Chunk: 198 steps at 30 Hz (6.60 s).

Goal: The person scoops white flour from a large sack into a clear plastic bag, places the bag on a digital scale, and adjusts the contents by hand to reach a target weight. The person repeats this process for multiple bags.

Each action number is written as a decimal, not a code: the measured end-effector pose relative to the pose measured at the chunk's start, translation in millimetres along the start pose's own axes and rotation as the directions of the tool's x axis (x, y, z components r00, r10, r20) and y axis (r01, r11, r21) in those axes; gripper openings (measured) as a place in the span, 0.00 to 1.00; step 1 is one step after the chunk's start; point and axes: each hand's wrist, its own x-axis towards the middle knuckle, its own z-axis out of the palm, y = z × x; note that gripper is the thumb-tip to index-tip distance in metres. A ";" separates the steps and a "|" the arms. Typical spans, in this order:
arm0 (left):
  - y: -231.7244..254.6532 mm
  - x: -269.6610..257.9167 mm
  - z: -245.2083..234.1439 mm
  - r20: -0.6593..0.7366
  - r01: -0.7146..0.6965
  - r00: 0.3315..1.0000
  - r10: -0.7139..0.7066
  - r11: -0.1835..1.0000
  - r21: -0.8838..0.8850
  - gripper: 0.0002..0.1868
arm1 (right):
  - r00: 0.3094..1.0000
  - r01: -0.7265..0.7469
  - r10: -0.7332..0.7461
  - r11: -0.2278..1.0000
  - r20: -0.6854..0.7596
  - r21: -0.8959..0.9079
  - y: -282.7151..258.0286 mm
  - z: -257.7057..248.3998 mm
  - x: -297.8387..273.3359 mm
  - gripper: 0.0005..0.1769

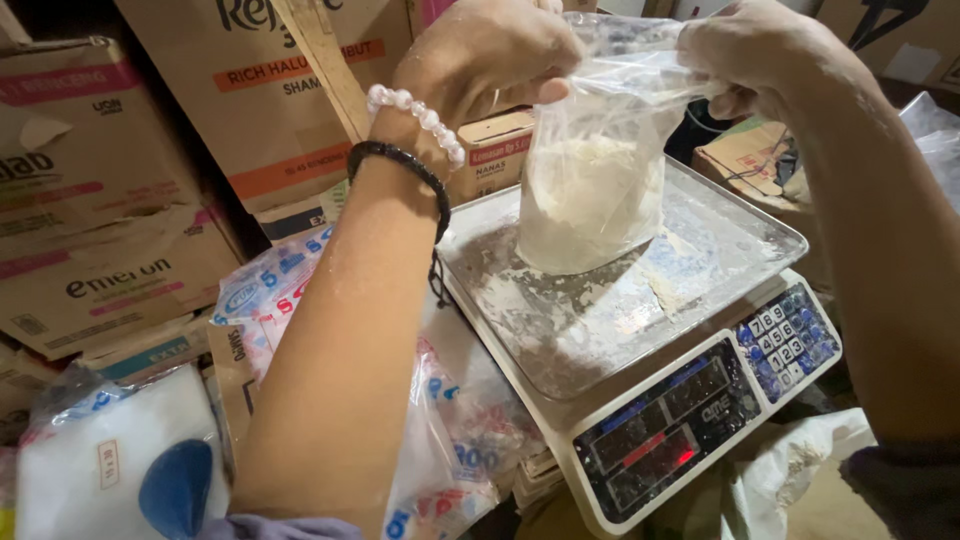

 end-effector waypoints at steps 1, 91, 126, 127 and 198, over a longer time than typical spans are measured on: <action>2.9 -1.7 0.2 0.009 0.014 1.000 -0.015 0.998 0.065 0.10 | 0.999 0.036 -0.036 0.998 0.002 -0.058 -0.9 0.2 -2.7 0.14; 35.1 -201.1 260.6 -0.159 -0.341 0.899 0.408 0.880 0.331 0.20 | 0.917 -0.190 0.271 0.942 0.294 -0.277 263.3 -90.7 -176.9 0.40; -137.0 -283.4 465.6 0.539 -0.498 0.790 0.294 0.819 0.284 0.12 | 0.574 -0.421 0.764 0.584 0.294 -0.694 552.8 -17.3 -312.3 0.43; -140.2 -285.3 467.9 0.551 -0.498 0.784 0.285 0.820 0.284 0.12 | 0.559 -0.417 0.769 0.585 0.311 -0.696 548.0 -20.4 -311.5 0.44; -173.7 -323.3 485.9 0.499 -0.511 0.808 0.314 0.794 0.328 0.13 | 0.500 -0.844 0.866 0.478 0.031 0.242 601.2 57.0 -359.4 0.32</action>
